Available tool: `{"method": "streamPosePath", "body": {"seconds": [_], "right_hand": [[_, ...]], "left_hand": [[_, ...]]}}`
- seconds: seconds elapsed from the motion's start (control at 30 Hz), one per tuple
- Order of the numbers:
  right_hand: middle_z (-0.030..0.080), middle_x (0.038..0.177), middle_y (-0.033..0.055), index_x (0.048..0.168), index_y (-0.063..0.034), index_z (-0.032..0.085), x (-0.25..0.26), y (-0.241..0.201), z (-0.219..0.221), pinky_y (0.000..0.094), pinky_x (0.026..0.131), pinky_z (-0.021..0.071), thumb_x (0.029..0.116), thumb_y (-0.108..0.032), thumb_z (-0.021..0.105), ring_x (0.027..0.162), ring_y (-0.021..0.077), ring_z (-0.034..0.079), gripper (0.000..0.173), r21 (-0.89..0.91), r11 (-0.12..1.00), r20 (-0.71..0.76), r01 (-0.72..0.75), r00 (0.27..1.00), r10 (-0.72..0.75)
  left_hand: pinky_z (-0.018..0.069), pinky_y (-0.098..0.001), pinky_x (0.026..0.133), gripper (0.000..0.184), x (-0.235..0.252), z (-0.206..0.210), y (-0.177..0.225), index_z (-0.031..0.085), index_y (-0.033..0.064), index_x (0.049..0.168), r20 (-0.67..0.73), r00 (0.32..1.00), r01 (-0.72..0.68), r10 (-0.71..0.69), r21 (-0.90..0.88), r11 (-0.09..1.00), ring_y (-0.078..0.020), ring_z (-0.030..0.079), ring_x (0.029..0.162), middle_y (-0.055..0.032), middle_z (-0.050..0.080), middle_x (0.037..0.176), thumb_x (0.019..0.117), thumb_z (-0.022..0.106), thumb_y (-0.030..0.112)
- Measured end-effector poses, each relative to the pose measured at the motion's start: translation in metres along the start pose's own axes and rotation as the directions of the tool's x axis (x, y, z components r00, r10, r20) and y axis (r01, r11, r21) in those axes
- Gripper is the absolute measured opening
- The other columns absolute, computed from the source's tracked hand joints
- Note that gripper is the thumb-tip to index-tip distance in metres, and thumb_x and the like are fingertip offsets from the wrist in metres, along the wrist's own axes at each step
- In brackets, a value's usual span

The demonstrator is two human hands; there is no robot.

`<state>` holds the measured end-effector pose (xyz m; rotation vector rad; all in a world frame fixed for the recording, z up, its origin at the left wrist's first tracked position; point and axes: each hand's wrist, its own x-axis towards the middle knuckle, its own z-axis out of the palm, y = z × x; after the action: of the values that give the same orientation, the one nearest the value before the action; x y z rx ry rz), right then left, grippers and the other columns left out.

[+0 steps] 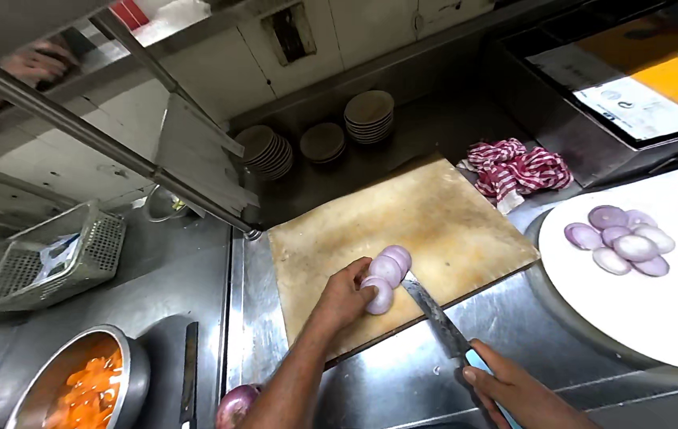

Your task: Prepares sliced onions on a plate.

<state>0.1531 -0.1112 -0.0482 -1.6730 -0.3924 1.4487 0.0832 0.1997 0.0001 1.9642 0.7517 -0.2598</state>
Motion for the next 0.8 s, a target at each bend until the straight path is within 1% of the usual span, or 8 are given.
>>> {"method": "streamPosePath", "body": {"seconds": [0.1, 0.2, 0.33, 0.47, 0.53, 0.63, 0.7, 0.8], "right_hand": [[0.054, 0.069, 0.0039, 0.127, -0.011, 0.047, 0.001, 0.008, -0.001, 0.0355, 0.05, 0.0522, 0.1038, -0.033, 0.051, 0.052, 0.0175, 0.056, 0.032, 0.021, 0.999, 0.005, 0.028, 1.0, -0.028], [0.054, 0.07, 0.0042, 0.128, -0.0107, 0.046, -0.005, 0.016, -0.006, 0.0357, 0.051, 0.0517, 0.104, -0.034, 0.05, 0.052, 0.0176, 0.056, 0.034, 0.027, 0.999, 0.003, 0.045, 0.999, -0.045], [0.054, 0.07, 0.0041, 0.128, -0.0109, 0.047, -0.021, 0.023, -0.014, 0.0349, 0.051, 0.051, 0.1033, -0.038, 0.051, 0.052, 0.0173, 0.056, 0.036, 0.059, 0.995, -0.049, 0.084, 0.996, -0.081], [0.053, 0.069, 0.0044, 0.13, -0.011, 0.048, -0.038, 0.033, -0.025, 0.0357, 0.051, 0.0513, 0.1033, -0.038, 0.051, 0.052, 0.0178, 0.056, 0.038, 0.083, 0.991, -0.124, 0.101, 0.988, -0.091], [0.053, 0.07, 0.0047, 0.13, -0.0099, 0.048, -0.048, 0.038, -0.031, 0.0359, 0.052, 0.0512, 0.1036, -0.035, 0.05, 0.053, 0.0179, 0.056, 0.037, 0.109, 0.988, -0.164, 0.108, 0.982, -0.089], [0.053, 0.07, 0.0044, 0.13, -0.0084, 0.046, -0.067, 0.047, -0.04, 0.0344, 0.052, 0.0512, 0.1056, -0.03, 0.05, 0.053, 0.0169, 0.056, 0.033, 0.146, 0.982, -0.233, 0.118, 0.969, -0.081], [0.053, 0.07, 0.0036, 0.131, -0.0084, 0.045, -0.079, 0.056, -0.047, 0.0344, 0.052, 0.0515, 0.1057, -0.03, 0.05, 0.053, 0.0162, 0.056, 0.034, 0.176, 0.976, -0.286, 0.125, 0.956, -0.071], [0.053, 0.071, 0.0025, 0.132, -0.0085, 0.044, -0.102, 0.07, -0.06, 0.0339, 0.052, 0.052, 0.1052, -0.03, 0.05, 0.054, 0.015, 0.055, 0.035, 0.229, 0.964, -0.36, 0.136, 0.932, -0.046]], "left_hand": [[0.0576, -0.0401, 0.083, 0.052, 0.003, 0.005, 0.004, 0.057, 0.0178, 0.144, -0.009, 1.0, -0.002, 0.001, -0.013, 1.0, -0.0184, 0.068, 0.087, -0.0081, 0.07, 0.104, 0.0944, 0.071, 0.016], [0.0588, -0.0387, 0.082, 0.049, 0.009, 0.014, 0.011, 0.06, 0.0169, 0.141, -0.006, 0.999, -0.042, 0.042, -0.037, 0.998, -0.0168, 0.069, 0.085, -0.0064, 0.071, 0.104, 0.0938, 0.071, 0.015], [0.0598, -0.0384, 0.082, 0.05, 0.017, 0.032, 0.029, 0.06, 0.0164, 0.14, 0.008, 0.995, -0.096, 0.096, -0.044, 0.994, -0.0161, 0.071, 0.087, -0.0052, 0.073, 0.105, 0.0926, 0.072, 0.012], [0.0604, -0.0377, 0.081, 0.05, 0.027, 0.053, 0.055, 0.06, 0.016, 0.14, 0.038, 0.992, -0.119, 0.119, -0.022, 0.993, -0.0163, 0.071, 0.086, -0.0056, 0.072, 0.103, 0.0919, 0.073, 0.012], [0.0604, -0.0373, 0.082, 0.05, 0.031, 0.066, 0.069, 0.06, 0.0143, 0.139, 0.064, 0.988, -0.141, 0.142, -0.025, 0.99, -0.0162, 0.071, 0.086, -0.0061, 0.072, 0.104, 0.0917, 0.074, 0.01], [0.0602, -0.0367, 0.082, 0.05, 0.038, 0.091, 0.094, 0.06, 0.0147, 0.139, 0.112, 0.978, -0.175, 0.174, 0.002, 0.985, -0.0156, 0.071, 0.086, -0.0056, 0.073, 0.104, 0.0915, 0.074, 0.011], [0.06, -0.037, 0.08, 0.05, 0.044, 0.109, 0.112, 0.06, 0.0152, 0.139, 0.154, 0.966, -0.215, 0.209, 0.023, 0.976, -0.0155, 0.07, 0.084, -0.0054, 0.073, 0.101, 0.0916, 0.074, 0.011], [0.0601, -0.0381, 0.08, 0.05, 0.055, 0.141, 0.14, 0.06, 0.0161, 0.14, 0.236, 0.931, -0.304, 0.28, 0.07, 0.95, -0.0152, 0.07, 0.084, -0.0048, 0.072, 0.102, 0.0925, 0.073, 0.011]]}}
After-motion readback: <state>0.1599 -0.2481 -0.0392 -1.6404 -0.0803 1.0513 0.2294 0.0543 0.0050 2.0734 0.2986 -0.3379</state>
